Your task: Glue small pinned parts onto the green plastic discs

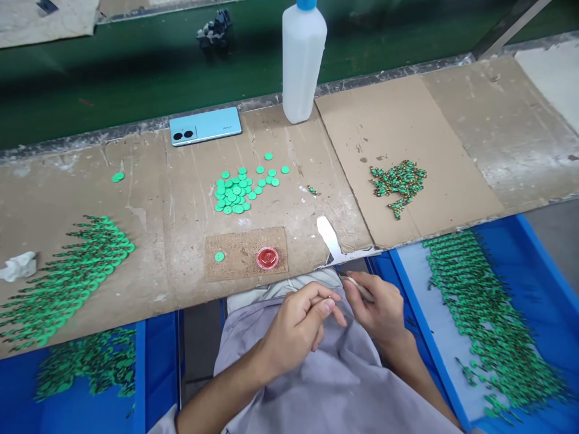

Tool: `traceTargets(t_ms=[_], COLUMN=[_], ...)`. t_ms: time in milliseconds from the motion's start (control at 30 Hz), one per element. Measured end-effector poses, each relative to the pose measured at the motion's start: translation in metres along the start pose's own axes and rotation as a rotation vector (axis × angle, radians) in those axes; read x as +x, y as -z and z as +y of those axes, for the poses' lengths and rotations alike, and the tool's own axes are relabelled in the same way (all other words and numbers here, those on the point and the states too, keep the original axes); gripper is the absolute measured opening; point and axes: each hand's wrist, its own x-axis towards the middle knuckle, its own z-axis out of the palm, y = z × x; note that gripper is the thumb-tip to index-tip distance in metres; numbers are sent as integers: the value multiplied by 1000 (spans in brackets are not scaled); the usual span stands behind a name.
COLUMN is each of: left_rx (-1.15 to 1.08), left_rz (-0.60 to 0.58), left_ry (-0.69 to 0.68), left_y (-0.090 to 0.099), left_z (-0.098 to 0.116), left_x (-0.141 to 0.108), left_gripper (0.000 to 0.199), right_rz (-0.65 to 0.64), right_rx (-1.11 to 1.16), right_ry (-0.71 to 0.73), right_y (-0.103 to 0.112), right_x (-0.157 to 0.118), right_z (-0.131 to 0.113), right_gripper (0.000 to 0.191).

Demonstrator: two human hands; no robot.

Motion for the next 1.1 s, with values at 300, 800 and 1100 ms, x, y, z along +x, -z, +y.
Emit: traceTargets(t_ms=[300, 800, 1100], left_rx=[163, 296, 191], left_rz=[41, 140, 141], left_ry=[-73, -141, -137], left_y=[1, 5, 5], left_z=[-3, -5, -5], left_x=[0, 0, -4], left_gripper=[37, 29, 40], right_rz=[-46, -105, -81], right_rx=[-7, 35, -52], right_ry=[2, -30, -83], right_y=[6, 2, -1], right_x=[7, 6, 6], right_z=[-5, -6, 0], right_gripper=[6, 10, 16])
